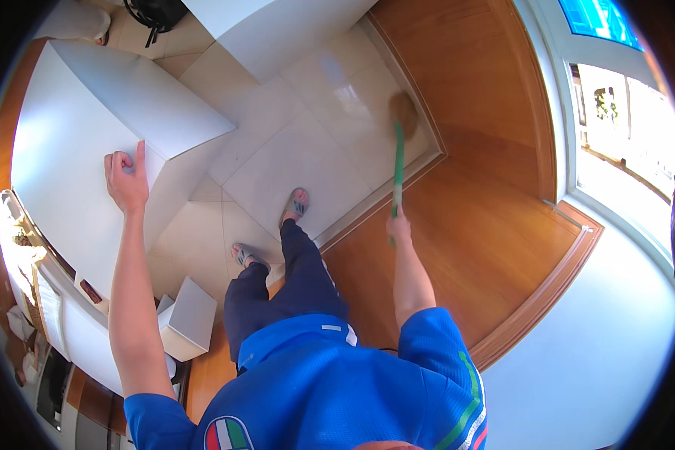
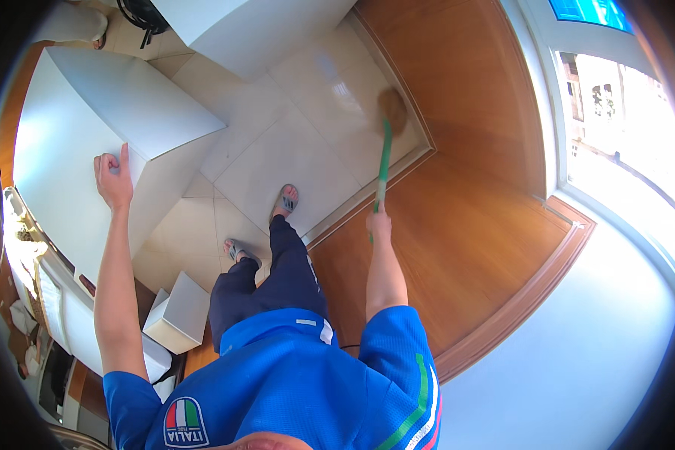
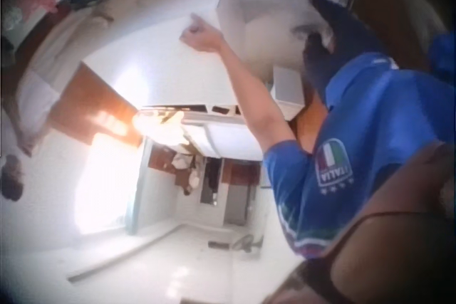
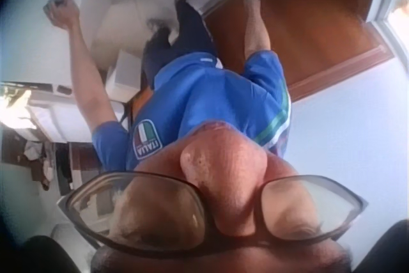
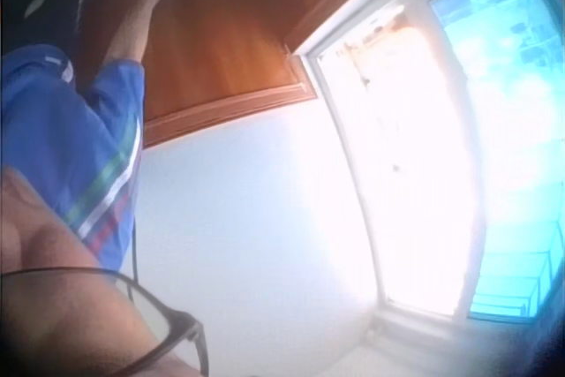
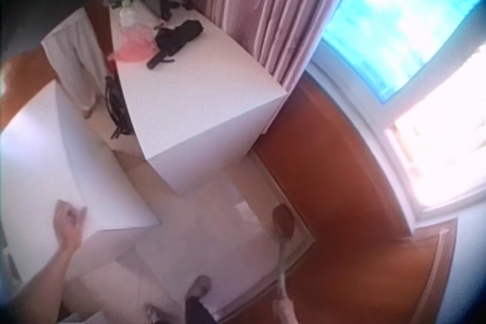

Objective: The person assembles a white cabinet by handling panels and drawers, then sweeps the floor with a broom. They place a drawer into the cabinet and later sweep around the assembled unit.

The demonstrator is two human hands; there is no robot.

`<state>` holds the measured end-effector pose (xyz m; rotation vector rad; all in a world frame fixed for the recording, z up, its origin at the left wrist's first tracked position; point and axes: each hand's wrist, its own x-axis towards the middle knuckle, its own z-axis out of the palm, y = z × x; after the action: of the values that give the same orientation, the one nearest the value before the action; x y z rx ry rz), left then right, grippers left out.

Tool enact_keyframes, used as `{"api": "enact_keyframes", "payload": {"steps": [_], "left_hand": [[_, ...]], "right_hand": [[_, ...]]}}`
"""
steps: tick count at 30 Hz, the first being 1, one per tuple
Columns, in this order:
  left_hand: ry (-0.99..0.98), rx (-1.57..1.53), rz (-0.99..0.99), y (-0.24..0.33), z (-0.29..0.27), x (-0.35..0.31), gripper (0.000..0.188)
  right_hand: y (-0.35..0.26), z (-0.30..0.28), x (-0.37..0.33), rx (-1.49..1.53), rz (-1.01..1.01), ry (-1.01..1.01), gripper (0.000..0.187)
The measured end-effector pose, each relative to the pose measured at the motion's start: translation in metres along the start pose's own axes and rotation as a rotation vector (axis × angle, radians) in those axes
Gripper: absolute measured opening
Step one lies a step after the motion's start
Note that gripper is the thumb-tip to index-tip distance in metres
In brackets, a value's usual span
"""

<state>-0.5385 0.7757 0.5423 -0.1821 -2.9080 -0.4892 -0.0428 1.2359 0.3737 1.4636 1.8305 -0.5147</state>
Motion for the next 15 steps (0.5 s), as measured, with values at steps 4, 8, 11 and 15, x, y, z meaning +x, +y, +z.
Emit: {"api": "enact_keyframes", "payload": {"steps": [4, 8, 11, 15], "left_hand": [[-0.017, 0.03, -0.024, 0.001, 0.002, -0.007, 0.051], [0.019, 0.028, 0.012, -0.008, 0.014, 0.0, 0.051], [-0.012, 0.064, -0.028, -0.008, 0.014, 0.0, 0.052], [-0.012, 0.05, -0.023, -0.008, 0.015, 0.002, 0.053]], "right_hand": [[0.04, -0.046, -0.074, 0.191, 0.166, -0.097, 0.065], [0.062, -0.069, -0.112, -0.01, 0.01, 0.108, 0.064], [0.051, -0.074, -0.103, 0.005, 0.023, 0.147, 0.063], [0.047, -0.052, -0.005, 0.185, 0.145, 0.046, 0.063]]}}
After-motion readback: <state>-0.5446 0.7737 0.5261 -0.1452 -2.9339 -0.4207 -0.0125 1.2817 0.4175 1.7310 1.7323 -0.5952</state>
